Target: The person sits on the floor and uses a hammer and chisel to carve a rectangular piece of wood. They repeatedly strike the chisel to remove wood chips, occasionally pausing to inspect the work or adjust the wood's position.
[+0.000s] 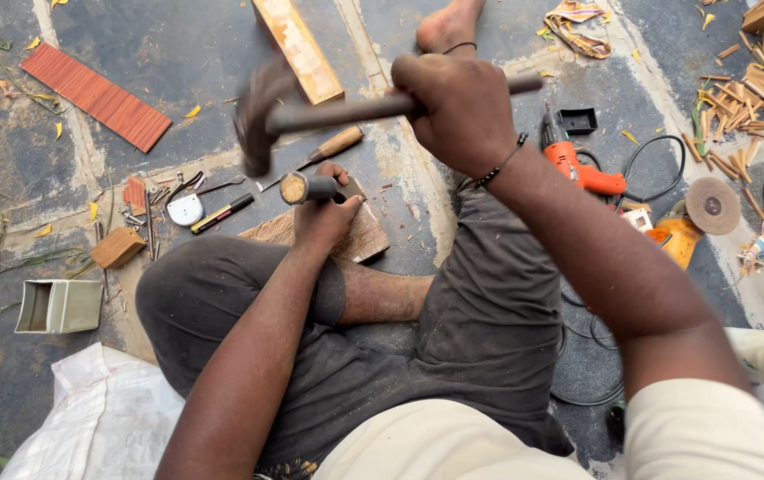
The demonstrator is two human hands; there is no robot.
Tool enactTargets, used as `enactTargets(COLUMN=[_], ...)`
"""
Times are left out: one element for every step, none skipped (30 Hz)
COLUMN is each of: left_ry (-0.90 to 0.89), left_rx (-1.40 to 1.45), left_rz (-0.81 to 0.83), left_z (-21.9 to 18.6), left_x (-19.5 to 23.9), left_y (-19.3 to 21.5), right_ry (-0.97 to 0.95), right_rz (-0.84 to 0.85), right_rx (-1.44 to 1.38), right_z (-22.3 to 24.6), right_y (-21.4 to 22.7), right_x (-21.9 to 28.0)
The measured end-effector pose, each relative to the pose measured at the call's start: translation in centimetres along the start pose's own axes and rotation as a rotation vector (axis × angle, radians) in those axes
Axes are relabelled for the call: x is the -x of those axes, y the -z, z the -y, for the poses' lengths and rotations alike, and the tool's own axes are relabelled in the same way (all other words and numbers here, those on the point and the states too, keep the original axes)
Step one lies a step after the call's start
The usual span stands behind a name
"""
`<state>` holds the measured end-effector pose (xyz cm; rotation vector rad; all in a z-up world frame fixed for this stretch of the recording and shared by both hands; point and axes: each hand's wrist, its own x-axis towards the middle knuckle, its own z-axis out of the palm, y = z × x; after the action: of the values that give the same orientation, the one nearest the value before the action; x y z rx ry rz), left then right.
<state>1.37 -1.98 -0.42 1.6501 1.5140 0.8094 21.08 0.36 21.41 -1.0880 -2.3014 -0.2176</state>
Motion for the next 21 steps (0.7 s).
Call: enactTargets(left_ry=[-0.027, -0.054, -0.061, -0.068, -0.074, -0.039, -0.007, 0.025, 0.043, 0.061, 0.077, 0.024, -0.025, -0.075, -0.074, -0.073, -0.067, -0.037, -0.01, 0.018, -0.001], left_rx=[0.017, 0.034, 0.015, -0.003, -0.023, -0.036, -0.049, -0.062, -0.043, -0.024, -0.004, -0.009, -0.012, -0.015, -0.007, 0.0, 0.003, -0.011, -0.027, -0.043, -0.046], left_rz=[-0.01, -0.02, -0.018, -0.016, -0.019, 0.006, 0.031, 0.057, 0.06, 0.063, 0.07, 0.045, 0.021, -0.003, -0.007, -0.011, -0.012, 0.003, 0.021, 0.039, 0.029], left_z=[0.0, 0.1, 0.1, 0.1, 0.0, -0.2, -0.4, -0.6, -0.8, -0.8, -0.9, -0.8, -0.7, -0.6, -0.6, -0.7, -0.6, -0.8, -1.0, -1.2, -1.3], left_x=[0.0, -0.1, -0.2, -0.4, -0.5, -0.4, -0.5, -0.5, -0.4, -0.4, -0.4, -0.6, -0.6, -0.6, -0.6, -0.6, -0.3, -0.3, -0.5, -0.5, -0.6], left_y=[0.1, 0.2, 0.3, 0.3, 0.4, 0.5, 0.5, 0.6, 0.7, 0.7, 0.7, 0.7, 0.8, 0.7, 0.6, 0.6, 0.7, 0.8, 0.7, 0.8, 0.8], right_ry=[-0.048, -0.096, -0.186, -0.277, -0.362, -0.278, -0.194, -0.11, -0.047, 0.017, 0.077, 0.044, 0.012, -0.02, -0.115, -0.211, -0.311, -0.251, -0.194, -0.137, -0.083], right_rz=[-0.033, -0.066, -0.053, -0.038, -0.021, 0.007, 0.033, 0.06, 0.088, 0.114, 0.14, 0.078, 0.02, -0.039, -0.049, -0.058, -0.063, -0.083, -0.106, -0.129, -0.012], right_rx=[-0.089, -0.178, -0.323, -0.468, -0.616, -0.51, -0.401, -0.292, -0.117, 0.058, 0.237, 0.194, 0.15, 0.106, -0.047, -0.201, -0.361, -0.415, -0.467, -0.518, -0.234], right_z=[0.0, 0.0, 0.2, 0.4, 0.5, 0.4, 0.2, 0.0, -0.3, -0.7, -1.0, -1.2, -1.4, -1.5, -1.5, -1.3, -1.1, -1.0, -0.9, -0.8, -1.2], right_y=[0.2, 0.4, 0.3, -0.1, -0.4, -0.3, -0.2, -0.2, -0.2, -0.3, -0.4, -0.3, -0.1, 0.1, 0.3, 0.5, 0.4, 0.1, -0.3, -0.6, -0.6], right_x=[0.0, -0.1, -0.2, -0.4, -0.5, -0.3, 0.0, 0.4, 0.5, 0.5, 0.5, 0.5, 0.6, 0.6, 0.5, 0.4, 0.5, 0.5, 0.6, 0.8, 1.0])
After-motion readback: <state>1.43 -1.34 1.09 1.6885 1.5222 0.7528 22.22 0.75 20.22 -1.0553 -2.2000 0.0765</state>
